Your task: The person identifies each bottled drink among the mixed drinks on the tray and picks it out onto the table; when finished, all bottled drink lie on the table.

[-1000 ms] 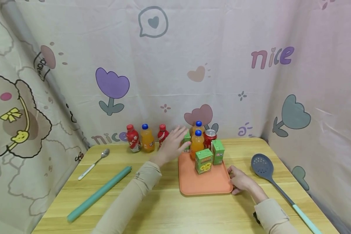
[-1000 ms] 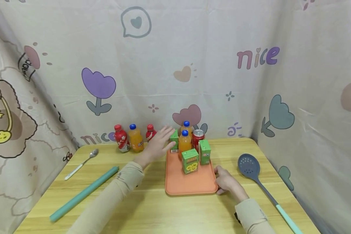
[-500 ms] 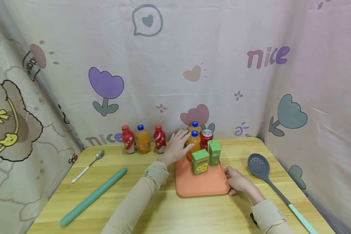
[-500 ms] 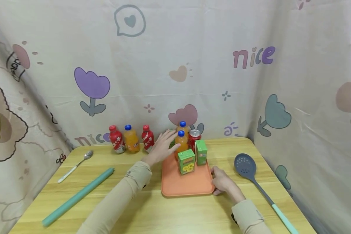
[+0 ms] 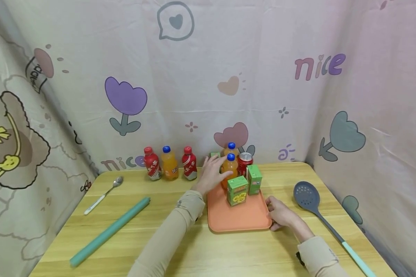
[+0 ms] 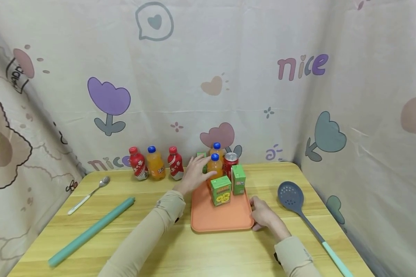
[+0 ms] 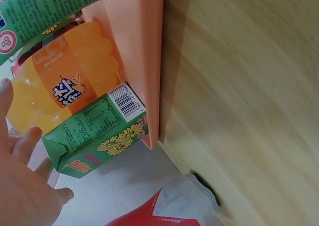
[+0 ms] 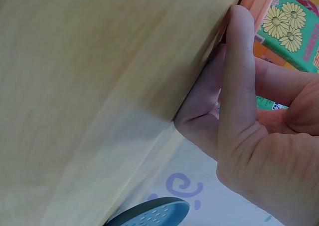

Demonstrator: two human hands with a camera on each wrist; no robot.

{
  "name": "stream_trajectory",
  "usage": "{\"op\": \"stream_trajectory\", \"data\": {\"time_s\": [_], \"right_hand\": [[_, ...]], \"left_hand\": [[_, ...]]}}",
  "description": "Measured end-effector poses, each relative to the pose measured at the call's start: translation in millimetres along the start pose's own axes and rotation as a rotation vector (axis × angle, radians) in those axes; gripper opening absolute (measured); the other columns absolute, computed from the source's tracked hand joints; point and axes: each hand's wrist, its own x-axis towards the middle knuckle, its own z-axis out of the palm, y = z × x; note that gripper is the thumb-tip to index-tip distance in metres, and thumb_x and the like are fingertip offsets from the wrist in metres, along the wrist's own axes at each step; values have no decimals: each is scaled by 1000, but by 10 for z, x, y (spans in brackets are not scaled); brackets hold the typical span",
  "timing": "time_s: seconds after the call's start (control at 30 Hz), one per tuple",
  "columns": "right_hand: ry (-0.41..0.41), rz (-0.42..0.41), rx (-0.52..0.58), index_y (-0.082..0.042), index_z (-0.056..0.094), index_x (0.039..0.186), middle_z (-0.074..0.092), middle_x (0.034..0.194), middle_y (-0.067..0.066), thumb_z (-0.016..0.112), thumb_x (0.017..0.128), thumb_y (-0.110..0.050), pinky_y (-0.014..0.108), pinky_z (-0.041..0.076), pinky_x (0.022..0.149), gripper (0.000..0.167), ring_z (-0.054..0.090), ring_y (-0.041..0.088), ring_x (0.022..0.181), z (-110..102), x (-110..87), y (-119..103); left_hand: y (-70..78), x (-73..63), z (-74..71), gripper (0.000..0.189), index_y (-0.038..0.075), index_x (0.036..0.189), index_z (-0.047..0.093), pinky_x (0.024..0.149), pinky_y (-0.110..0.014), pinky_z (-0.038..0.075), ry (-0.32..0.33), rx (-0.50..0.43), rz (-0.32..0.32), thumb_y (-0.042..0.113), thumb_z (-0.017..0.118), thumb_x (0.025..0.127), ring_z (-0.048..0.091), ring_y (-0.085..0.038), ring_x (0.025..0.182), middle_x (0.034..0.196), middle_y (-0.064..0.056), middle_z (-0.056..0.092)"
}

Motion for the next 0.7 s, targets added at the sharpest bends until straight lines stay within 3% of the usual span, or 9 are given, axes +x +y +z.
{"op": "stream_trajectory", "data": {"time_s": [0.4, 0.7], "right_hand": [[-4, 0, 13, 5, 41, 134, 63, 113, 28, 46, 100, 10, 38, 63, 59, 35, 72, 26, 82, 9, -15, -13], [-7, 2, 5, 4, 41, 135, 61, 115, 27, 46, 101, 10, 37, 62, 58, 35, 70, 25, 83, -2, -25, 0]], "left_hand": [[42, -19, -13, 71, 11, 160, 45, 134, -61, 18, -34, -50, 2, 43, 68, 101, 43, -31, 155, 161, -9, 54], [71, -68, 18, 66, 12, 159, 46, 135, -59, 13, -28, -217, 21, 34, 69, 102, 40, -34, 156, 163, -10, 51]]}}
